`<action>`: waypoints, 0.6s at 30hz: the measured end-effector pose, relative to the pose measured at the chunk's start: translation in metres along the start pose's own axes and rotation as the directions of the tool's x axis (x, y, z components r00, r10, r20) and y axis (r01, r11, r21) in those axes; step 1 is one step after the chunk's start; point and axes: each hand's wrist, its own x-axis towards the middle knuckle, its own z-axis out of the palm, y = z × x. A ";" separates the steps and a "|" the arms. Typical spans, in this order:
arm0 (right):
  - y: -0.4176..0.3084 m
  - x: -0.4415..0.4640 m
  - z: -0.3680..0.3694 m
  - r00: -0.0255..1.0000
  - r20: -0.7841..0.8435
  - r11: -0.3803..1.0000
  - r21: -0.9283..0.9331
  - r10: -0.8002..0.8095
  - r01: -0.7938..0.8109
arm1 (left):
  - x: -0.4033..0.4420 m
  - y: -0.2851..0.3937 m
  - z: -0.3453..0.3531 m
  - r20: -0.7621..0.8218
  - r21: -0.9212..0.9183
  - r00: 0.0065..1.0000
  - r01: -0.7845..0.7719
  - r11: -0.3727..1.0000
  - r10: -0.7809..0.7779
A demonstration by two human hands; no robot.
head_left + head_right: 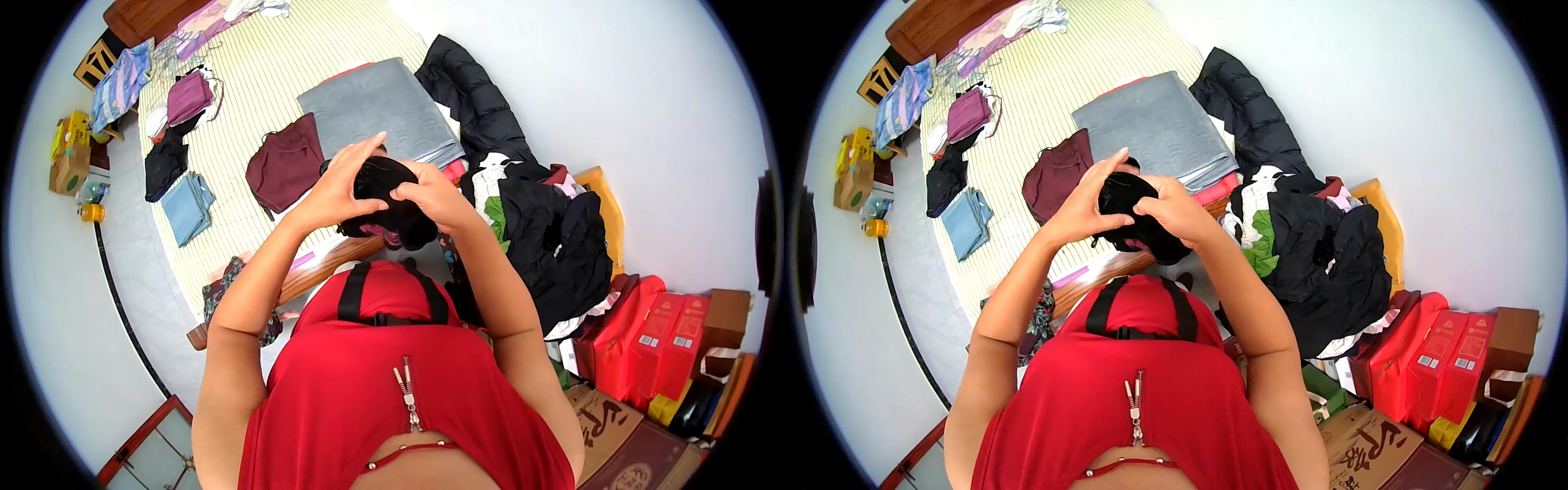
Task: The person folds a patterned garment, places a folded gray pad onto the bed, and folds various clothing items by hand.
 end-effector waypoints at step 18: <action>0.009 -0.024 -0.036 0.925 -0.097 0.606 -0.780 -0.367 0.158 | 0.005 -0.019 -0.022 0.116 0.453 0.945 0.224 0.863 -0.306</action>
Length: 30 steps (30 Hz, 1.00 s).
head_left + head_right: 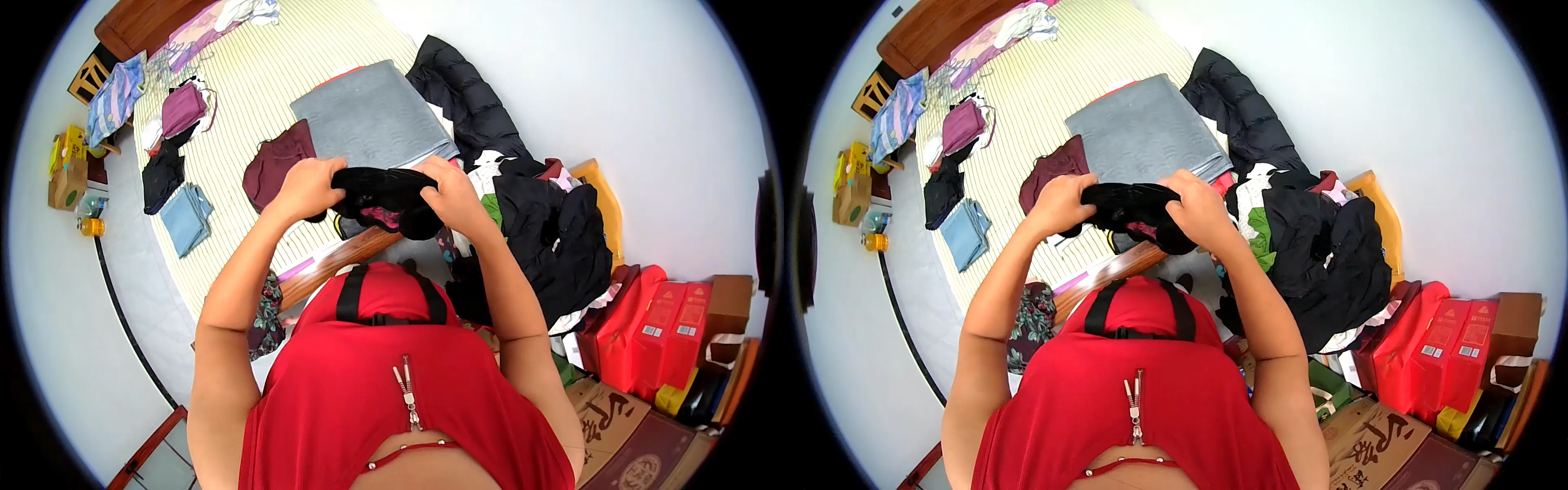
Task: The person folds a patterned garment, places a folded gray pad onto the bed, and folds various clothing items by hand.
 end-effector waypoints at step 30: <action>0.093 -0.029 0.140 0.727 0.572 0.085 0.761 0.379 -0.643 | -0.055 0.007 0.058 0.142 -0.660 0.986 0.161 -0.734 0.089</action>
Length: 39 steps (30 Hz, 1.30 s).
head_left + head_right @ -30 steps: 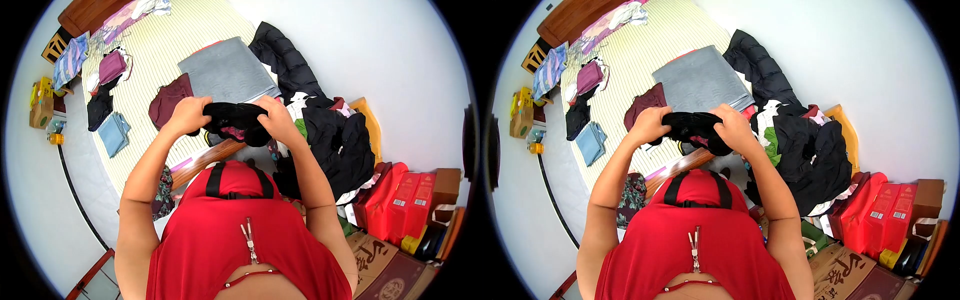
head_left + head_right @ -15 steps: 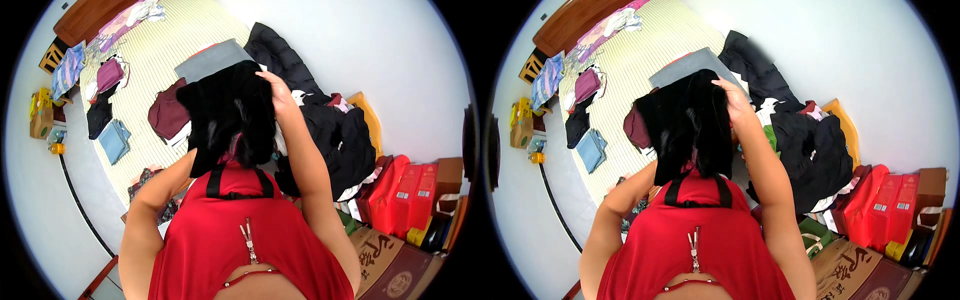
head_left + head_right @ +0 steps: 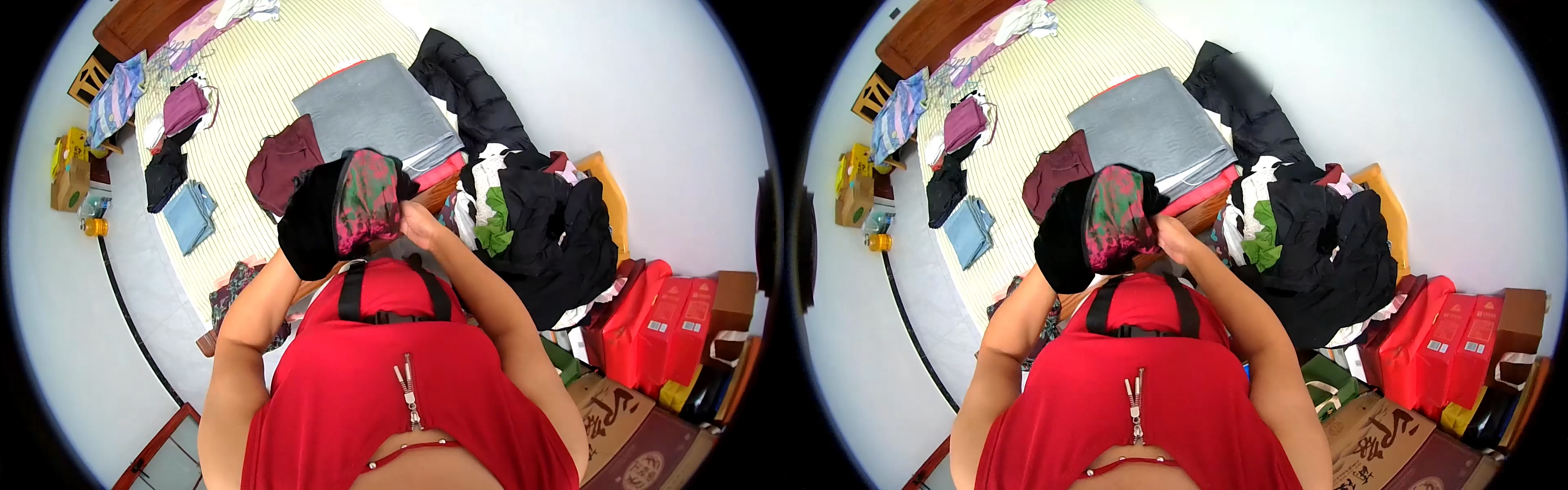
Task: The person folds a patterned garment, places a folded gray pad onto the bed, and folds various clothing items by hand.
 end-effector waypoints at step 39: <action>-0.103 -0.043 0.060 0.848 -0.147 0.860 -0.059 -0.510 0.507 | -0.002 0.022 -0.060 -0.359 0.689 0.743 -0.196 0.697 0.564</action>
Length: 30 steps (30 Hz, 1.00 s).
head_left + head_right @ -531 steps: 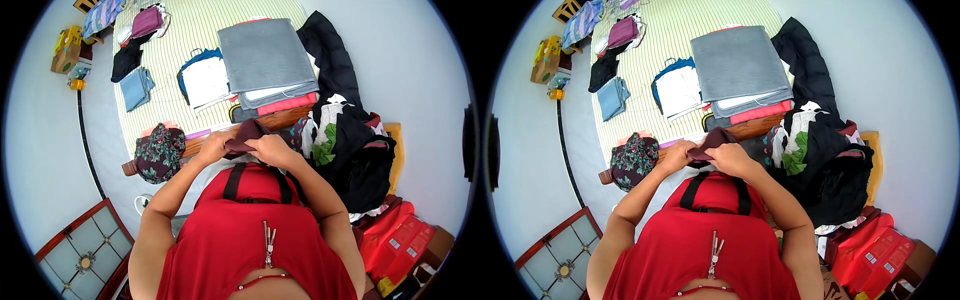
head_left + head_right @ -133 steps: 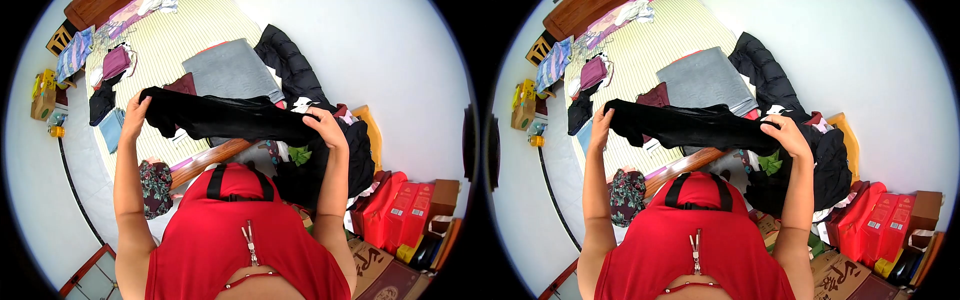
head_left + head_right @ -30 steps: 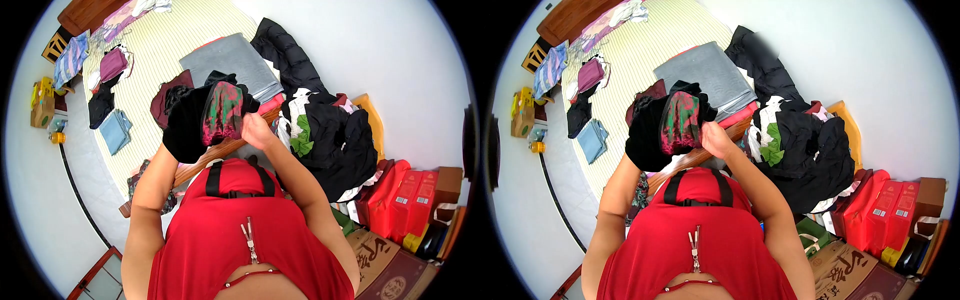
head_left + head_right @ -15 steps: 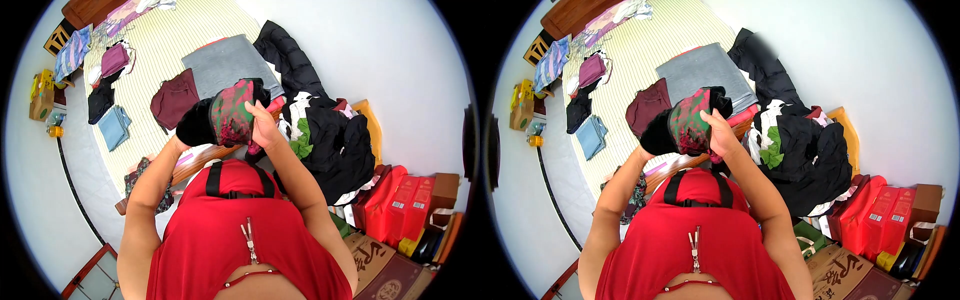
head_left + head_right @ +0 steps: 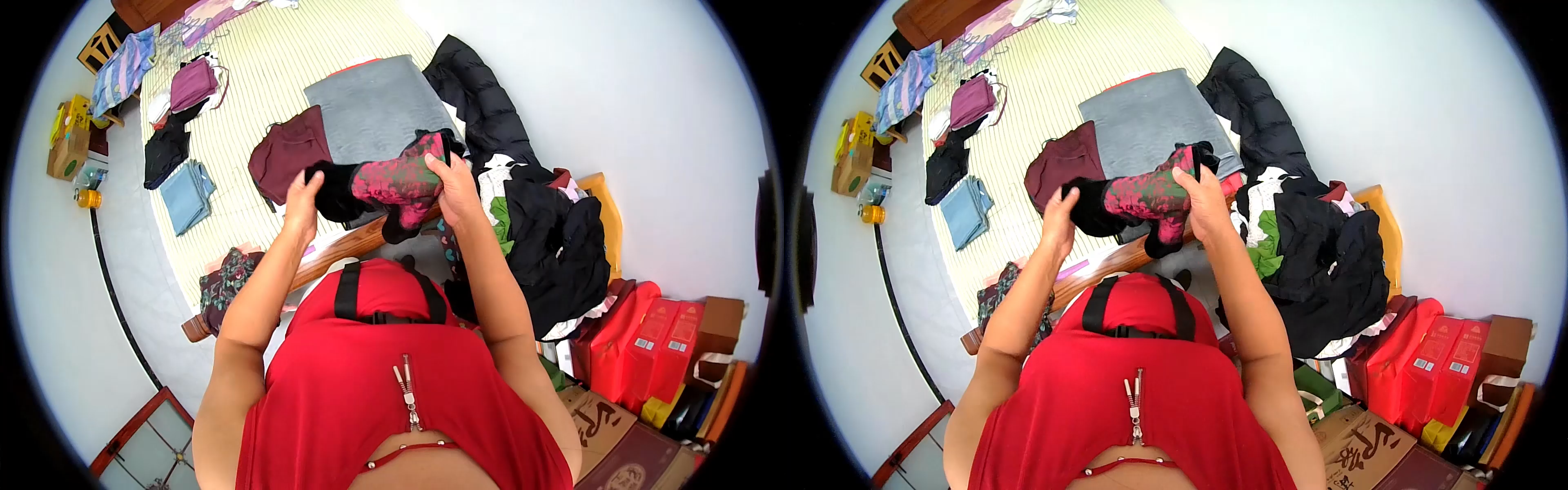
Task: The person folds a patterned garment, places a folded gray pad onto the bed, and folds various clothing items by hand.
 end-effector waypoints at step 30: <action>0.080 0.042 0.074 0.916 0.332 0.169 -0.912 -0.226 0.373 | -0.032 0.068 -0.109 -0.233 0.392 0.856 -0.353 0.850 0.462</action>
